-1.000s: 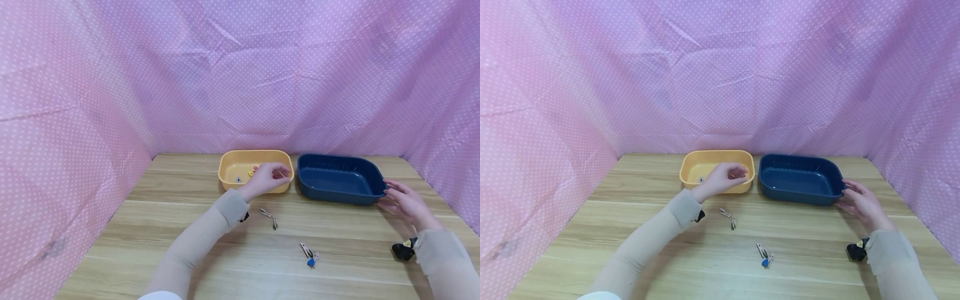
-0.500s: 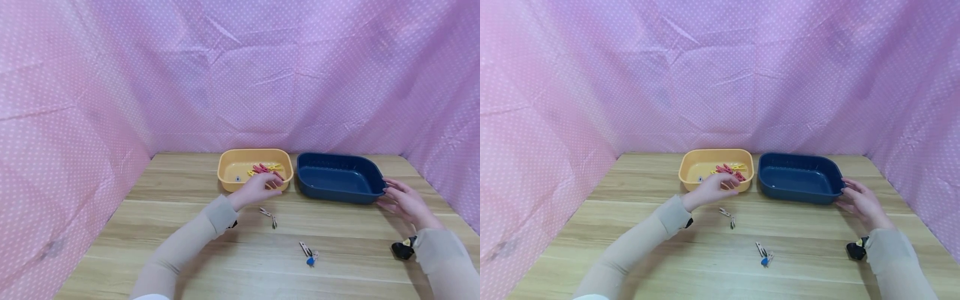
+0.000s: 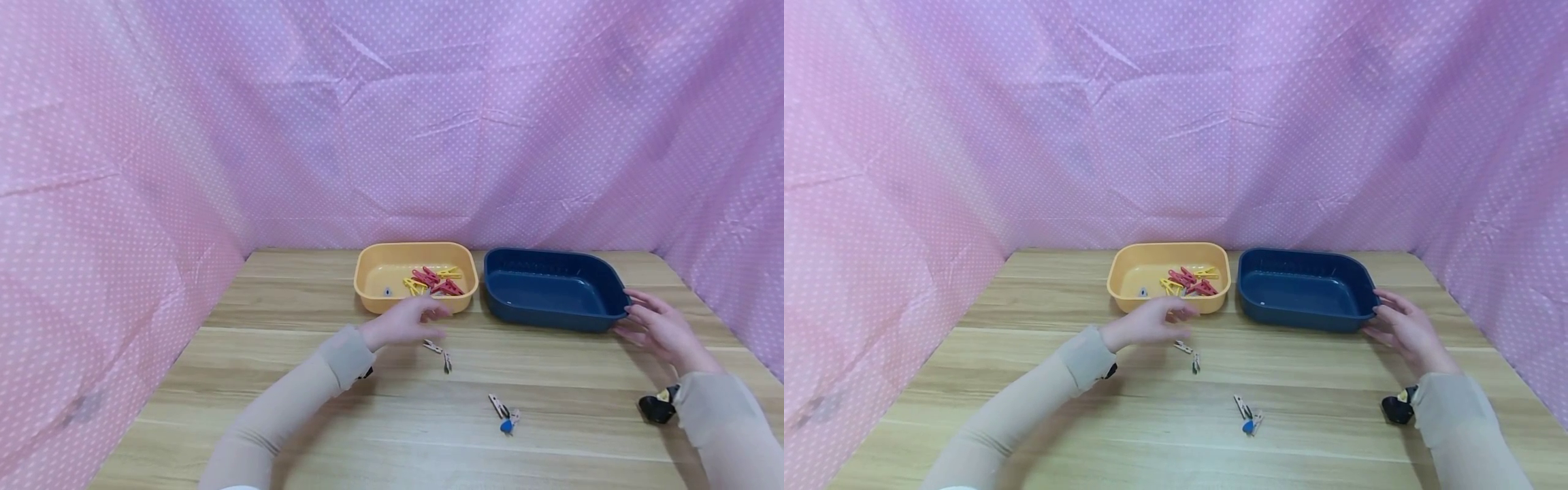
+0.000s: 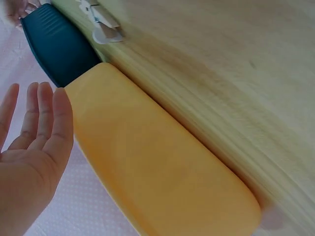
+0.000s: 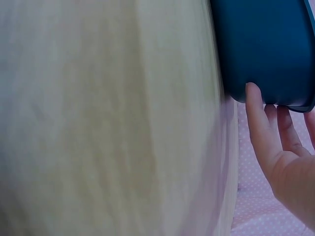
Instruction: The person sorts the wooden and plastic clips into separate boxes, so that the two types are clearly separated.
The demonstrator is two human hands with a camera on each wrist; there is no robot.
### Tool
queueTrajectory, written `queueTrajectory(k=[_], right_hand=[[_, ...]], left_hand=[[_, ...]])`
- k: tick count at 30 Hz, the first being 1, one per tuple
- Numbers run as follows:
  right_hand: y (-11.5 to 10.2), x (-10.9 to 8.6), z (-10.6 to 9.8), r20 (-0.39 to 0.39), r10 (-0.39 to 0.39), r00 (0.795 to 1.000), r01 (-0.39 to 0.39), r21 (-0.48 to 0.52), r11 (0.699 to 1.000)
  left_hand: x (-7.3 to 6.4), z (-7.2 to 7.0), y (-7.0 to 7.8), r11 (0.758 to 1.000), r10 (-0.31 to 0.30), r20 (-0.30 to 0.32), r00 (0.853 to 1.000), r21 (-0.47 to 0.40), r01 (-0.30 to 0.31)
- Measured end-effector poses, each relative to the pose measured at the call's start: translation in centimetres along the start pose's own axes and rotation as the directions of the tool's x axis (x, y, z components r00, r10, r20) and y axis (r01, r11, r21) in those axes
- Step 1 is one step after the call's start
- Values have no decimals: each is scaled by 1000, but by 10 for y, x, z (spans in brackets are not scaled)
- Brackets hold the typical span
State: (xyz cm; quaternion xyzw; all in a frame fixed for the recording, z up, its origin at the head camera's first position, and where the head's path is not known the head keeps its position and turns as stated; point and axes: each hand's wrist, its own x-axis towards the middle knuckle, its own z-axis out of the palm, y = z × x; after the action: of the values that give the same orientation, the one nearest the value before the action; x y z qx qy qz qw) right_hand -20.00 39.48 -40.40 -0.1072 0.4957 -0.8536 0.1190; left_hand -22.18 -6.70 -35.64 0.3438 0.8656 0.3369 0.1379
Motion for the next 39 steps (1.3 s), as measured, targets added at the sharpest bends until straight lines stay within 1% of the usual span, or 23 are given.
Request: queueTrajectory(k=[3,9,14,17,23,29,34,39], right_hand=[[1,0,-1,-10,3,1000,-3,1,1000],[0,0,2,-19,8,1000,-8,11,1000],[-1,0,4,-24,9,1000,-9,8,1000],[-1,0,5,-29,15,999,-15,12,1000],[-1,1,2,-21,9,1000,-9,-5,1000],[0,2,-1,-20,4,1000,-4,-22,1000],[0,0,-1,-42,13,999,-14,-21,1000],[0,0,1,-42,14,999,-15,-6,1000]], left_hand=[[-1,0,-2,999,-7,24,1000,33,6],[-3,1,-6,996,7,67,998,84,-12],[-5,0,-7,991,7,82,997,132,-18],[-7,0,-8,990,7,88,996,143,-20],[-8,0,-11,988,-20,122,992,156,1],[-8,1,-14,991,-15,146,989,137,-5],[-7,3,-17,993,-28,161,987,121,8],[-6,7,-20,990,-53,171,984,142,29]])
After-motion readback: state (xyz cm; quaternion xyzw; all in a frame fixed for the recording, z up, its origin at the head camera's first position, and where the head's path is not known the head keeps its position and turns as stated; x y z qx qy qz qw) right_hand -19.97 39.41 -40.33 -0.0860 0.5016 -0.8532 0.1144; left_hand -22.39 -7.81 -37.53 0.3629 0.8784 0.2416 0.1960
